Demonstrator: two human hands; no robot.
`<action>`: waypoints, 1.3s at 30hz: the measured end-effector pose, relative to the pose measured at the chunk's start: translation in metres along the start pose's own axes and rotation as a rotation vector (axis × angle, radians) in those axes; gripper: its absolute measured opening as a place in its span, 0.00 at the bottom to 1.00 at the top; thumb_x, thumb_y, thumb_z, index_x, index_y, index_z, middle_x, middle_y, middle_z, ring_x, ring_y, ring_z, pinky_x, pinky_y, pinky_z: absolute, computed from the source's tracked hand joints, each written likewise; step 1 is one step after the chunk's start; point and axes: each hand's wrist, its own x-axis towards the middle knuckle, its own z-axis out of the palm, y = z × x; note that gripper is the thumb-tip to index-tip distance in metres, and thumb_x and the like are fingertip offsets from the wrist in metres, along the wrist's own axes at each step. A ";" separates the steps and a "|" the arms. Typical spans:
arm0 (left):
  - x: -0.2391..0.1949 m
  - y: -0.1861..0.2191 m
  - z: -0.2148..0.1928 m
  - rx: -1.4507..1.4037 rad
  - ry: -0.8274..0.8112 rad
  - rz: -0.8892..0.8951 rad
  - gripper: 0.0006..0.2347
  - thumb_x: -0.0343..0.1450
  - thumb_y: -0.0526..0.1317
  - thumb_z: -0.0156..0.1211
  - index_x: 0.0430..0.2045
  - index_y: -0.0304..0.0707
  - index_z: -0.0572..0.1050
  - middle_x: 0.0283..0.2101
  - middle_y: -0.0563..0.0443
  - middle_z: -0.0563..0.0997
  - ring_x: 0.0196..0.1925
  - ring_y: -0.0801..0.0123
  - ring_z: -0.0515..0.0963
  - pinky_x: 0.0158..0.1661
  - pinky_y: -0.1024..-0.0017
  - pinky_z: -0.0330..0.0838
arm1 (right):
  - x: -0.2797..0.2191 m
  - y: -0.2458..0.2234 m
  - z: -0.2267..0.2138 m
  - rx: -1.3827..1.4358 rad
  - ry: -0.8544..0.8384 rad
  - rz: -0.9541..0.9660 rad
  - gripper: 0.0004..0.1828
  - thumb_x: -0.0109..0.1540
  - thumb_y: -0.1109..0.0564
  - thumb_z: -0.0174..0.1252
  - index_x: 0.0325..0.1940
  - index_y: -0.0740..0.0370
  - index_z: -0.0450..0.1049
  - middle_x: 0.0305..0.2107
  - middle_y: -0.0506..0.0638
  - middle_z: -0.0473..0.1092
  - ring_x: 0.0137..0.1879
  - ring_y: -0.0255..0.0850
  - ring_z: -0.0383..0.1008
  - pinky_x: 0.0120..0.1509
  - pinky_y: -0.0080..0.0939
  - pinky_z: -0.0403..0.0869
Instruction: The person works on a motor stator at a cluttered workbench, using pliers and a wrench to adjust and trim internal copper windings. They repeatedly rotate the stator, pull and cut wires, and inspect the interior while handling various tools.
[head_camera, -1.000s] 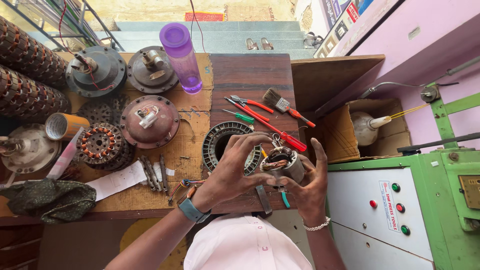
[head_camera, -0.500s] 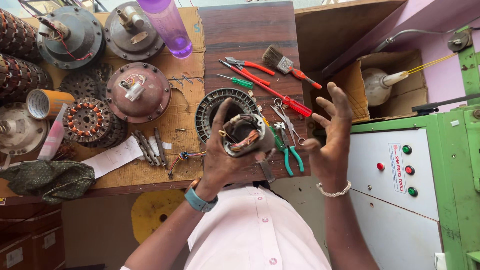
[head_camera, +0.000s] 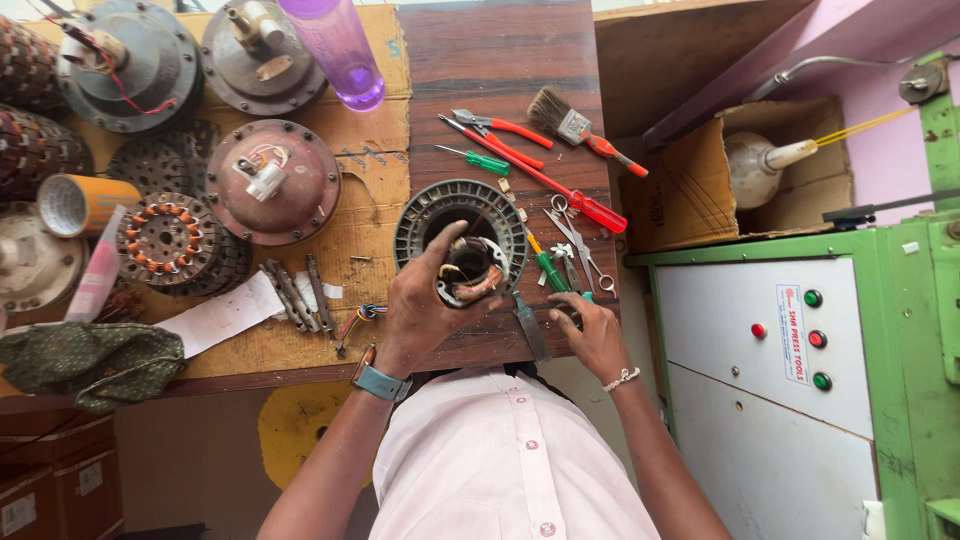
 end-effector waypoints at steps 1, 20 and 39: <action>0.000 -0.001 0.002 0.000 0.019 -0.005 0.41 0.56 0.47 0.82 0.64 0.44 0.65 0.48 0.45 0.83 0.49 0.59 0.85 0.49 0.64 0.81 | 0.000 0.003 0.000 -0.008 0.011 0.031 0.15 0.63 0.51 0.63 0.52 0.56 0.79 0.42 0.56 0.79 0.47 0.49 0.80 0.49 0.47 0.76; 0.011 0.001 -0.003 0.006 -0.003 -0.057 0.35 0.57 0.56 0.77 0.58 0.50 0.70 0.45 0.53 0.85 0.40 0.59 0.85 0.40 0.60 0.79 | 0.066 0.023 -0.011 -0.456 0.273 0.094 0.20 0.58 0.55 0.69 0.54 0.58 0.75 0.46 0.55 0.74 0.53 0.54 0.73 0.55 0.55 0.73; 0.015 -0.012 -0.004 -0.063 -0.039 0.090 0.34 0.58 0.58 0.76 0.57 0.46 0.72 0.44 0.51 0.85 0.40 0.60 0.85 0.44 0.62 0.77 | 0.063 0.061 -0.025 0.103 0.261 0.365 0.14 0.71 0.48 0.57 0.49 0.59 0.65 0.27 0.52 0.66 0.32 0.47 0.68 0.36 0.51 0.68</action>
